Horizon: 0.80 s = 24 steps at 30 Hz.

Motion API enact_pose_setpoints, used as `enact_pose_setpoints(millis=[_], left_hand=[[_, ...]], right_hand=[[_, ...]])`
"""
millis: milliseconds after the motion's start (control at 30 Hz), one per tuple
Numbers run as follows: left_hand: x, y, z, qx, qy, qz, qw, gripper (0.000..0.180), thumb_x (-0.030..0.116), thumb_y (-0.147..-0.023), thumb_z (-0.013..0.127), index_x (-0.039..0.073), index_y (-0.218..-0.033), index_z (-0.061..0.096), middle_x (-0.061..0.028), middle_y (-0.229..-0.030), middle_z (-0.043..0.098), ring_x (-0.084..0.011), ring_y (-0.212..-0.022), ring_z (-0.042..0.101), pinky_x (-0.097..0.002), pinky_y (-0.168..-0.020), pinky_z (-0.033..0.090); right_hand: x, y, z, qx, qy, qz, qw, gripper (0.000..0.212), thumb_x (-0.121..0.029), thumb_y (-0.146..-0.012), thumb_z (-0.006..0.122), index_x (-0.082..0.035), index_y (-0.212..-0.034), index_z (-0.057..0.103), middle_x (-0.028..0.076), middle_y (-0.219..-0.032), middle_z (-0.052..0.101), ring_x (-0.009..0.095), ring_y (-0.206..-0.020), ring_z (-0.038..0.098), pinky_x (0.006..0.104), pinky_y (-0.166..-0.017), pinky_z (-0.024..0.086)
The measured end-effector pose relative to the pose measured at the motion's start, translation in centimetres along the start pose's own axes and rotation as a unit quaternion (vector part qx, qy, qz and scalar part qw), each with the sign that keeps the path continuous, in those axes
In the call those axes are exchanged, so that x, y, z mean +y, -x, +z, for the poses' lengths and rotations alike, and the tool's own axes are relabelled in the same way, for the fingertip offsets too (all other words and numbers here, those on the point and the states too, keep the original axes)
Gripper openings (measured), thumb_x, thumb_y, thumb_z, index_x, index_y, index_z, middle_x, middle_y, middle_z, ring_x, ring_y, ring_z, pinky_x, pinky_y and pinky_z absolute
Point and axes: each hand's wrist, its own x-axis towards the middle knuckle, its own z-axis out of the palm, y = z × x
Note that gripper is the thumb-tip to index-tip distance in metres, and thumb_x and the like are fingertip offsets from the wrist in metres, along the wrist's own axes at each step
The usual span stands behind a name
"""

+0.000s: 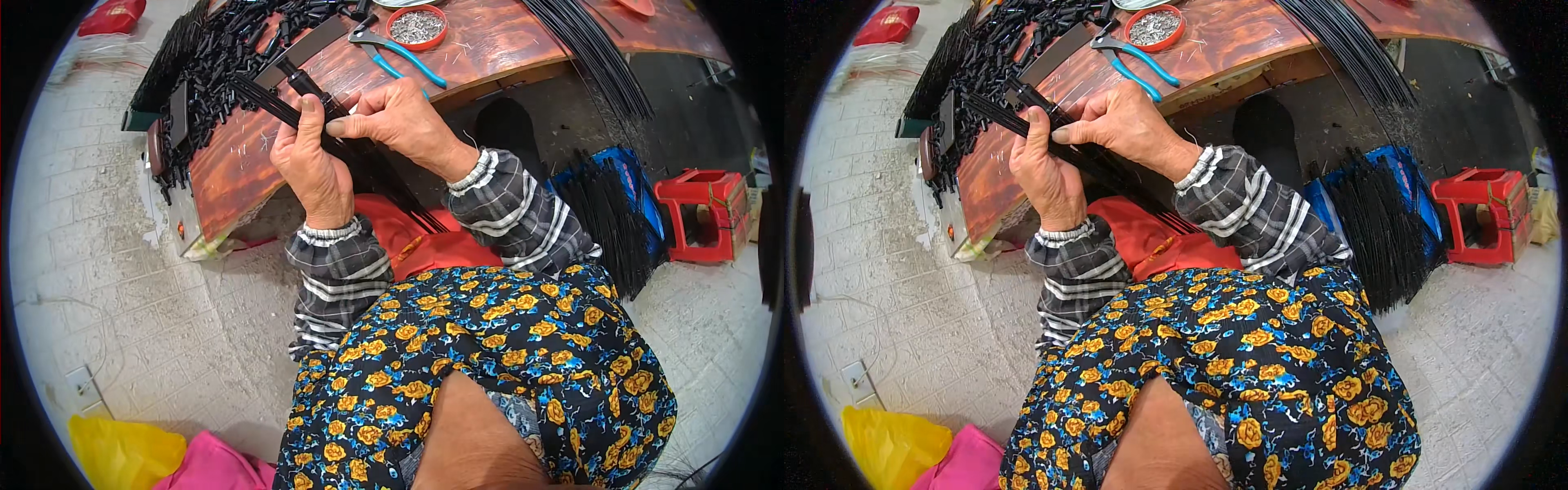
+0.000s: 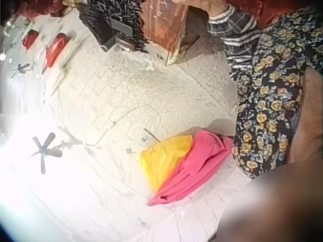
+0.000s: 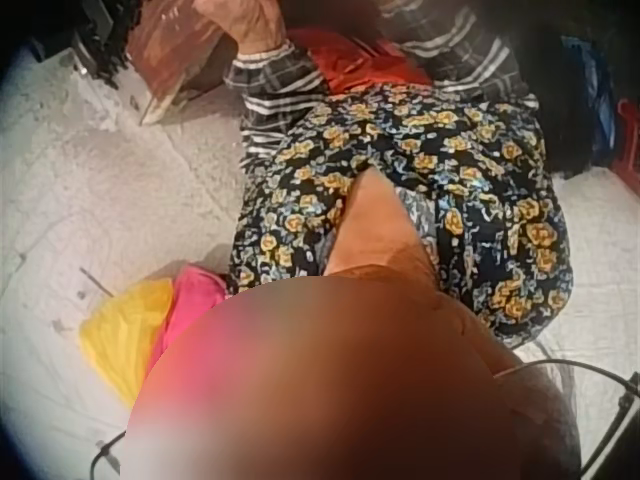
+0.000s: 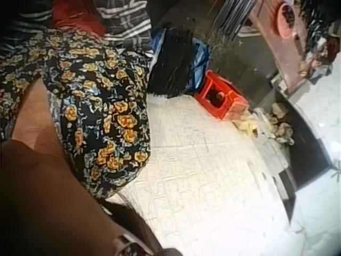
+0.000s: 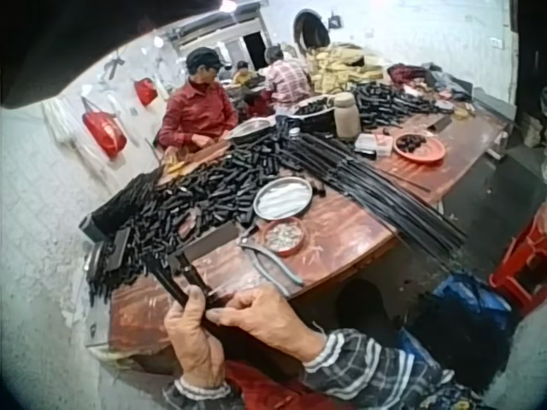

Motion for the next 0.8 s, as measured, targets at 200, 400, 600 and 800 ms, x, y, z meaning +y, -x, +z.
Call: enact_pose_setpoints(millis=[200,400,600,800], left_hand=[[0.1,-0.1,-0.9,-0.017,0.010,-0.024,1.000,0.019,0.013,-0.090,0.062,-0.003,-0.100,0.063,-0.0090,-0.089,0.067,-0.0165,-0.076,0.065,-0.0268,-0.072,0.052],[0.0,-0.1,-0.8,0.002,0.020,-0.017,1.000,0.019,0.014,-0.090,0.062,-0.003,-0.099,0.062,-0.0076,-0.089,0.066,-0.0164,-0.077,0.064,-0.0267,-0.073,0.052],[0.1,0.1,-0.6,-0.013,0.025,-0.036,0.999,0.021,0.014,-0.090,0.062,-0.003,-0.101,0.061,-0.0082,-0.089,0.065,-0.0183,-0.077,0.064,-0.0291,-0.074,0.052],[0.8,0.6,0.3,-0.035,0.042,-0.049,0.997,0.020,0.014,-0.091,0.061,-0.004,-0.101,0.061,-0.0084,-0.090,0.065,-0.0188,-0.079,0.064,-0.0287,-0.074,0.052]], right_hand=[[-0.9,0.0,-0.3,-0.029,-0.019,0.057,0.998,0.028,-0.028,-0.075,0.079,-0.005,-0.065,0.066,-0.006,-0.053,0.049,0.002,-0.047,0.042,0.0190,-0.042,0.028],[0.1,-0.1,-0.7,-0.053,-0.071,0.089,0.992,0.027,-0.029,-0.076,0.078,-0.006,-0.066,0.067,-0.006,-0.055,0.051,0.002,-0.046,0.043,0.0175,-0.041,0.030],[0.4,0.4,-0.4,-0.024,-0.064,0.074,0.995,0.026,-0.028,-0.078,0.076,-0.006,-0.069,0.068,-0.006,-0.056,0.053,0.002,-0.048,0.044,0.0181,-0.042,0.031],[0.3,0.4,-0.3,-0.011,-0.060,0.024,0.998,0.026,-0.028,-0.078,0.076,-0.005,-0.071,0.069,-0.006,-0.058,0.054,0.001,-0.048,0.043,0.0175,-0.042,0.030]])
